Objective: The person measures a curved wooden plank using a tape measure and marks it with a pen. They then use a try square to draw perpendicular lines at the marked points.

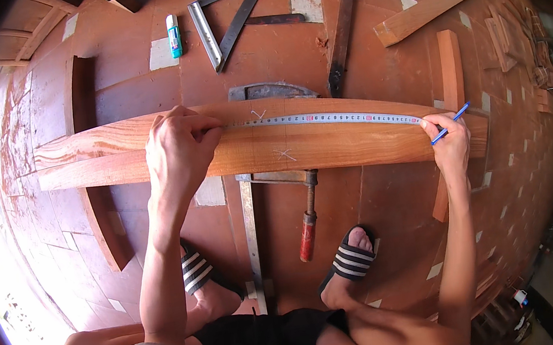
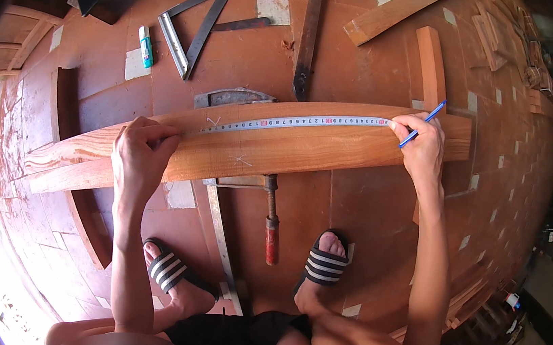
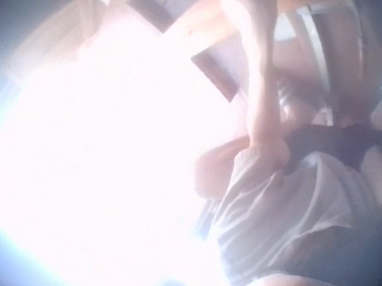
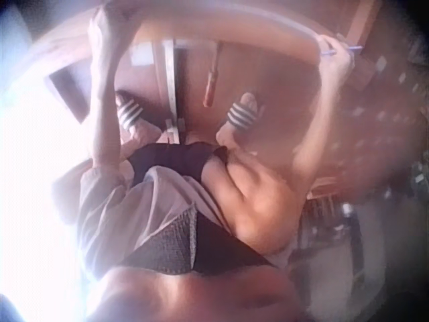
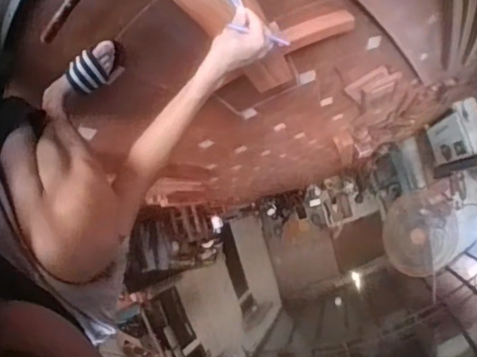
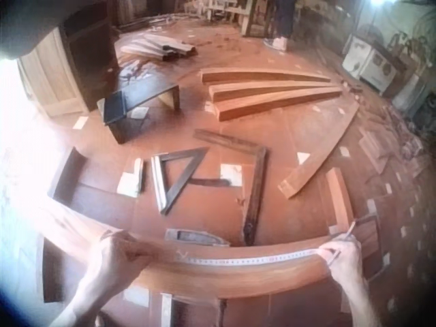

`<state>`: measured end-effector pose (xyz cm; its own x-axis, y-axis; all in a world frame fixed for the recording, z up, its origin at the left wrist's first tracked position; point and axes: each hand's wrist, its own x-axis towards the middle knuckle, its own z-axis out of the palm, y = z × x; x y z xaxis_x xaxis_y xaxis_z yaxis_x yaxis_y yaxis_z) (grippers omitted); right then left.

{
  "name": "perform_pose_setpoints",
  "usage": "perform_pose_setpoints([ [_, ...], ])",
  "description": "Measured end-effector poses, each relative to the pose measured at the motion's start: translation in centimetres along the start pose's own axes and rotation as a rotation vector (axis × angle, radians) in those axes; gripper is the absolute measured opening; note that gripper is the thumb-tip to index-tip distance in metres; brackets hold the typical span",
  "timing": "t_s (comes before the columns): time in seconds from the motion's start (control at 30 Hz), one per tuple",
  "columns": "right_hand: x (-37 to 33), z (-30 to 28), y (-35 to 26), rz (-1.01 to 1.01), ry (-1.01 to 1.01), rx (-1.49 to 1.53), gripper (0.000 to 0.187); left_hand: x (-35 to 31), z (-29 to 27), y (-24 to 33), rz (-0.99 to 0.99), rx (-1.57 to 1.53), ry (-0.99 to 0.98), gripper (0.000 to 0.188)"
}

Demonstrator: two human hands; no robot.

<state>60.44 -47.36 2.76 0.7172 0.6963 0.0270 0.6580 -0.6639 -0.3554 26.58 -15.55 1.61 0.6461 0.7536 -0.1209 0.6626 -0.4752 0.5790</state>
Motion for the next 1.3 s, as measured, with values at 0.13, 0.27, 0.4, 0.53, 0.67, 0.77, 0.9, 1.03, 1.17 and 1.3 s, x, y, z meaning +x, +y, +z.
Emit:
perform_pose_setpoints([
  [0.13,0.0,0.0,0.2,0.038,-0.026,0.027,0.015,0.1,-0.1,-0.1,-0.006,-0.023,-0.010,0.015],
  [0.27,-0.2,0.0,0.3,0.027,-0.025,0.028,0.016,-0.1,-0.1,-0.2,0.018,-0.019,-0.015,0.016],
  [0.4,-0.4,0.1,0.5,0.006,-0.002,0.023,0.016,-0.2,0.2,-0.2,0.025,-0.029,0.031,0.014],
  [0.53,-0.3,0.4,0.8,-0.002,0.000,0.049,0.015,-0.5,0.6,-0.2,-0.020,-0.060,0.041,0.012],
  [0.67,-0.3,0.4,0.8,0.009,0.005,0.082,0.015,-0.7,0.7,-0.2,0.008,-0.049,0.075,0.012],
  [0.77,-0.3,0.4,0.9,0.007,0.000,0.073,0.016,-0.7,0.6,-0.3,0.040,0.000,0.066,0.016],
  [0.9,-0.4,0.4,0.9,-0.008,0.018,0.077,0.016,-0.9,0.6,-0.3,0.028,-0.001,0.065,0.017],
  [1.03,-0.5,0.5,1.2,0.002,0.021,0.058,0.016,-0.8,0.7,-0.3,0.033,-0.011,0.067,0.017],
  [1.17,-0.5,0.6,1.3,-0.034,0.031,0.082,0.016,-0.9,0.7,-0.4,0.031,-0.015,0.063,0.016],
  [1.3,-0.5,0.6,1.2,-0.031,0.030,0.074,0.016,-0.8,0.6,-0.4,0.042,-0.005,0.051,0.017],
])
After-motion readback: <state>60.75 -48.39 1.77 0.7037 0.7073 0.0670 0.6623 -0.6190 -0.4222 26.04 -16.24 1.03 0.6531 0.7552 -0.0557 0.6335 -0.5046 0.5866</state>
